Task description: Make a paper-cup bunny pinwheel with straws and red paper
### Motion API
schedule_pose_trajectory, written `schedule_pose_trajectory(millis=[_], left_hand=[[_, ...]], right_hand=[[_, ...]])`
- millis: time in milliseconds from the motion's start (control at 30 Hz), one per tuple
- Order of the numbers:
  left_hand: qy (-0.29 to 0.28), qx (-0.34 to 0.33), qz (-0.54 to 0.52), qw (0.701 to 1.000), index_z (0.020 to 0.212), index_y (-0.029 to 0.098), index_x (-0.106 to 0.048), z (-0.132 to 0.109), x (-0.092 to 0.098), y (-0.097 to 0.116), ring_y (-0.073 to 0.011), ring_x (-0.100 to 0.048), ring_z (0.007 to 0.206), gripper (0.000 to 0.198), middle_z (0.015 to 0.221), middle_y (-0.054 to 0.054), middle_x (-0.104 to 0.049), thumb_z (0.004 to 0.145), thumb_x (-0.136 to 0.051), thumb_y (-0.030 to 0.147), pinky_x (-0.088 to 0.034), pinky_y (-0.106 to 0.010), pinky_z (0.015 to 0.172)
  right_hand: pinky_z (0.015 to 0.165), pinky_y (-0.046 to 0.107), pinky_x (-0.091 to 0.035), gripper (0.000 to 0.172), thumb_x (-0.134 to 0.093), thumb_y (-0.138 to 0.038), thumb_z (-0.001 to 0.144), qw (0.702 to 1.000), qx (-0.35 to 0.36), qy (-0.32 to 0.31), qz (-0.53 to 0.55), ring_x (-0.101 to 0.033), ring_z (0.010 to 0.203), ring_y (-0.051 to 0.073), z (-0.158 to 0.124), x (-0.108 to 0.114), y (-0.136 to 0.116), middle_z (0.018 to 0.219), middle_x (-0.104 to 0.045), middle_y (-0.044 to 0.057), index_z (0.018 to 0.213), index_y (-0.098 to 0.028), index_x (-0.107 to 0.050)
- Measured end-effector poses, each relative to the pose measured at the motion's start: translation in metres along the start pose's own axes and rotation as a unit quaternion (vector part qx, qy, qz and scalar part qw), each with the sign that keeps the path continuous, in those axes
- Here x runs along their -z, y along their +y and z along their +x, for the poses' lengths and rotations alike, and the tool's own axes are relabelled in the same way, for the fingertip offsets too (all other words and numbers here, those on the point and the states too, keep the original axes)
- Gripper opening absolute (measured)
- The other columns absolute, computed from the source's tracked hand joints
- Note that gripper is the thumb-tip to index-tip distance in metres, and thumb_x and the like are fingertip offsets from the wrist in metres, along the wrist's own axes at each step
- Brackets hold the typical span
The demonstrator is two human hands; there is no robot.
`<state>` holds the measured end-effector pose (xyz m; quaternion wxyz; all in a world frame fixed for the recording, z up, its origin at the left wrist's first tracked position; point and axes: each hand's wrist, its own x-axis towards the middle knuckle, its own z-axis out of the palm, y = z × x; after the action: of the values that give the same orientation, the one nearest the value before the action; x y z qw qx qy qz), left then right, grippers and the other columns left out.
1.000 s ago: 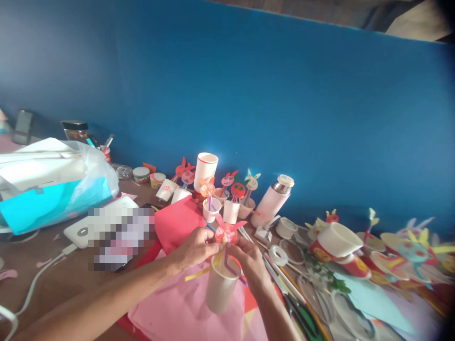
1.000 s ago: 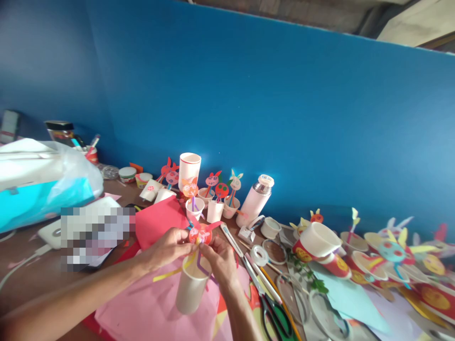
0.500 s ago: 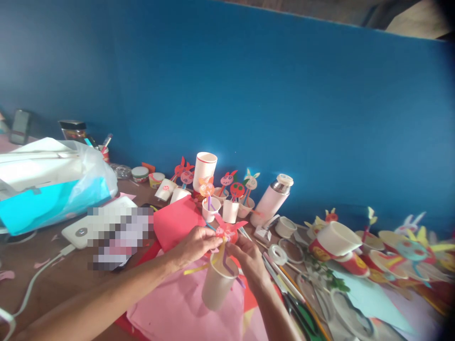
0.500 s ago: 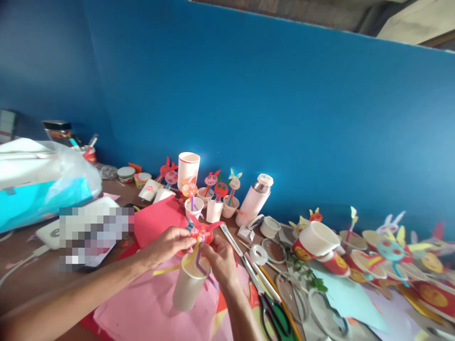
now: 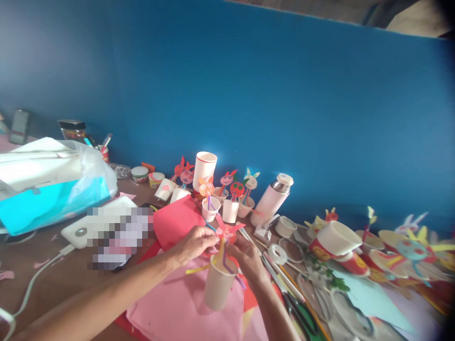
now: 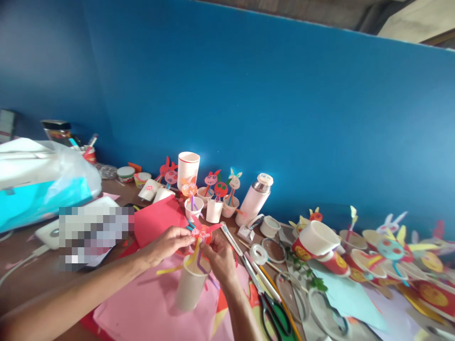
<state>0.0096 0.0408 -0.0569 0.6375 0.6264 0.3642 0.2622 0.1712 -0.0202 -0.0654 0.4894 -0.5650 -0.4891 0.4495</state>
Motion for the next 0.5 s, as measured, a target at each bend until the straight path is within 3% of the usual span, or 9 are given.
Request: schedule_pose_trajectory(millis=[300, 500], left_hand=[[0.009, 0.001, 0.070, 0.998, 0.070, 0.010, -0.064, 0.007, 0.003, -0.009, -0.0135, -0.052, 0.060, 0.029, 0.065, -0.003, -0.061, 0.073, -0.052, 0.036, -0.037, -0.023, 0.057], [0.045, -0.016, 0.162, 0.986, 0.075, 0.013, -0.066, 0.008, 0.013, -0.007, -0.0123, -0.045, 0.054, 0.025, 0.055, 0.002, -0.052, 0.070, -0.053, 0.034, -0.030, -0.022, 0.051]], right_hand=[[0.053, 0.021, -0.034, 0.019, -0.055, -0.033, 0.071, 0.995, -0.030, 0.005, -0.098, -0.045, 0.055, 0.010, 0.003, 0.001, 0.006, 0.059, -0.052, -0.003, 0.063, -0.017, -0.054], [0.046, 0.021, -0.025, 0.021, -0.056, -0.028, 0.065, 0.979, -0.072, 0.008, -0.189, -0.036, 0.047, 0.008, 0.009, 0.005, 0.024, 0.047, -0.040, -0.006, 0.050, -0.018, -0.045]])
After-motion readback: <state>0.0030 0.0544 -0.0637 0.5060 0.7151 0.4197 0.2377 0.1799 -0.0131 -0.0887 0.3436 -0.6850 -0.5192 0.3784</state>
